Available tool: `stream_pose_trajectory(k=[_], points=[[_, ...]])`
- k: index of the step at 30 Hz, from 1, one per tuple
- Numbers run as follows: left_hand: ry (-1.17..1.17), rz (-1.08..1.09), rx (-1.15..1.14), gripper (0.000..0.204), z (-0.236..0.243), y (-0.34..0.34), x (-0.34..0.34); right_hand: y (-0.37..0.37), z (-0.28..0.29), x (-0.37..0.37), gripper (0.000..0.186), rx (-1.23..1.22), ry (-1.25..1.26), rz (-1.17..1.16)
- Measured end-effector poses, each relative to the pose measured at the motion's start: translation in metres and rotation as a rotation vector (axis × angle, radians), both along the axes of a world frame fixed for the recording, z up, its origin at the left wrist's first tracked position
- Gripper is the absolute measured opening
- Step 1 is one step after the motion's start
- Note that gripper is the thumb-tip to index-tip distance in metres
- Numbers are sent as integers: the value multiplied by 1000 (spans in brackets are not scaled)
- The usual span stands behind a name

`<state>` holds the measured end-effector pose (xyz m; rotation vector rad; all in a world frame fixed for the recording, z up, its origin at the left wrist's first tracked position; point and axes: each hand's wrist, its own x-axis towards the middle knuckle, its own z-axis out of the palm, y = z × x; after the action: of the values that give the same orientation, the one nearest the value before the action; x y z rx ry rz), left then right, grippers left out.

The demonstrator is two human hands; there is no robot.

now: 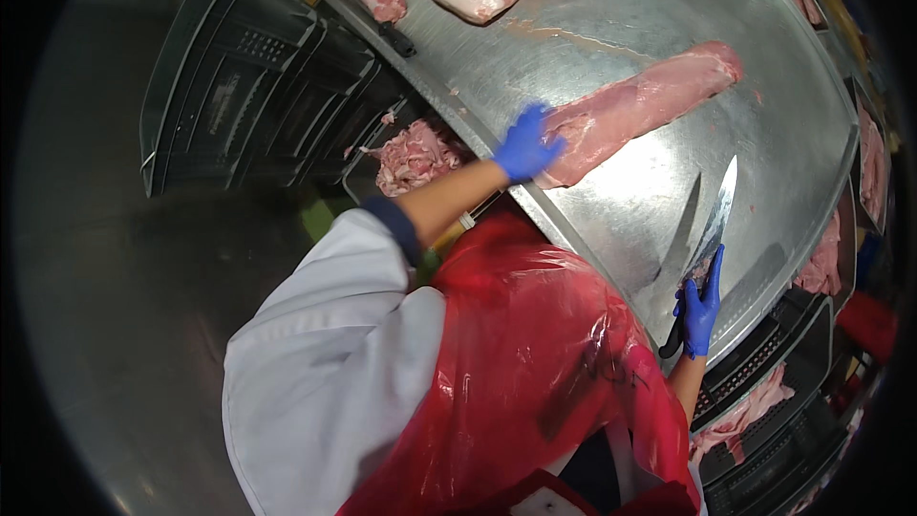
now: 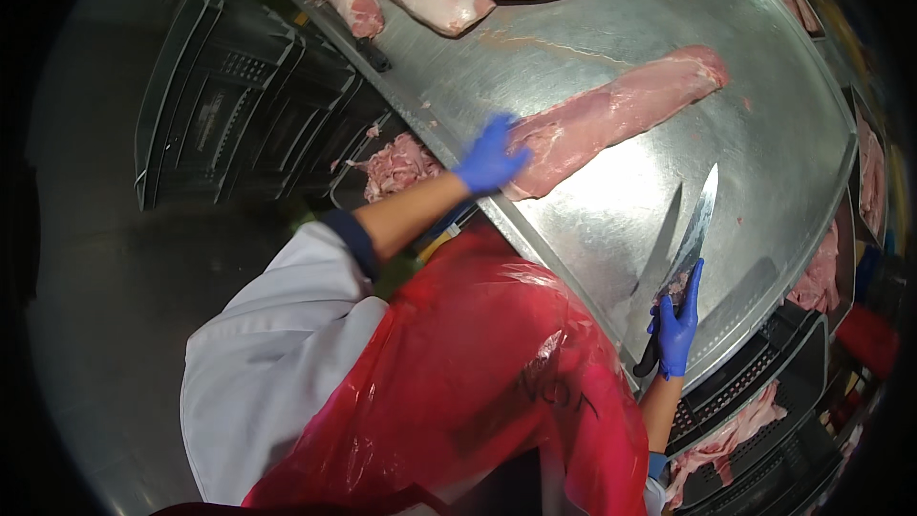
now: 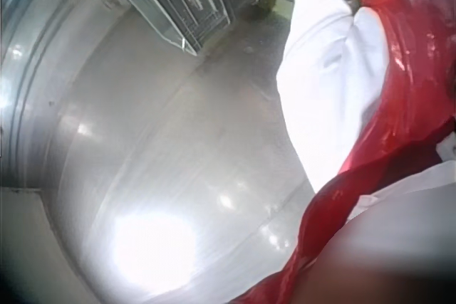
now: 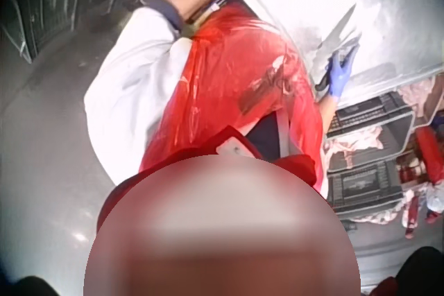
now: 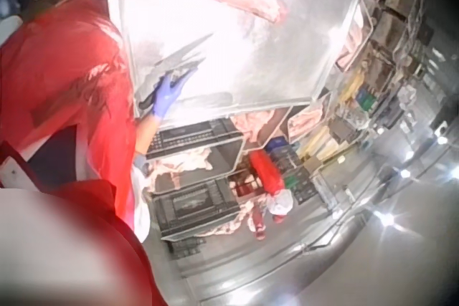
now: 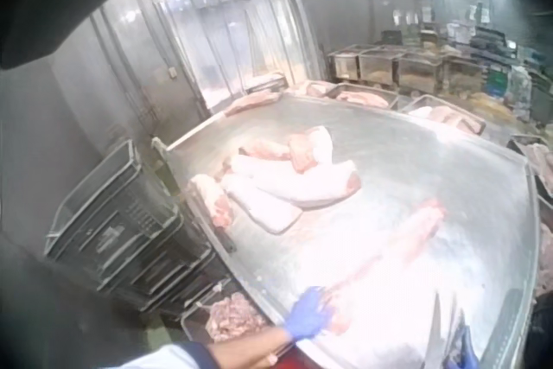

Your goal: The person trims fat and connective tissue from large cuts of raw meat using a knife. They repeatedly reposition the meat on a stainless steel table, slice off excess fat, and place the trimmed pieces into a nearby crate.

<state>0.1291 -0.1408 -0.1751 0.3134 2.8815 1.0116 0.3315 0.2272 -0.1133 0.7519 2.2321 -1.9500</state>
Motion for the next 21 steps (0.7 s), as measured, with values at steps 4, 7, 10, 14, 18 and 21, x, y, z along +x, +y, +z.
stream_pose_trajectory(k=[4,7,10,14,18,21], points=[[-375,-566,180,70,-29,101,25,6,0,30,84,-20,-26,-128],[-388,-935,203,69,11,169,18,5,5,51,84,1,-43,-270],[-57,-763,267,72,-7,222,-93,0,11,59,85,52,-34,-372],[769,-664,-198,85,-21,225,-195,-1,14,54,87,61,-7,-388],[1,-725,-318,85,-10,236,-154,3,-6,31,86,96,13,-365],[-39,-714,-130,93,-21,207,-123,0,-1,-34,84,136,-2,-269]])
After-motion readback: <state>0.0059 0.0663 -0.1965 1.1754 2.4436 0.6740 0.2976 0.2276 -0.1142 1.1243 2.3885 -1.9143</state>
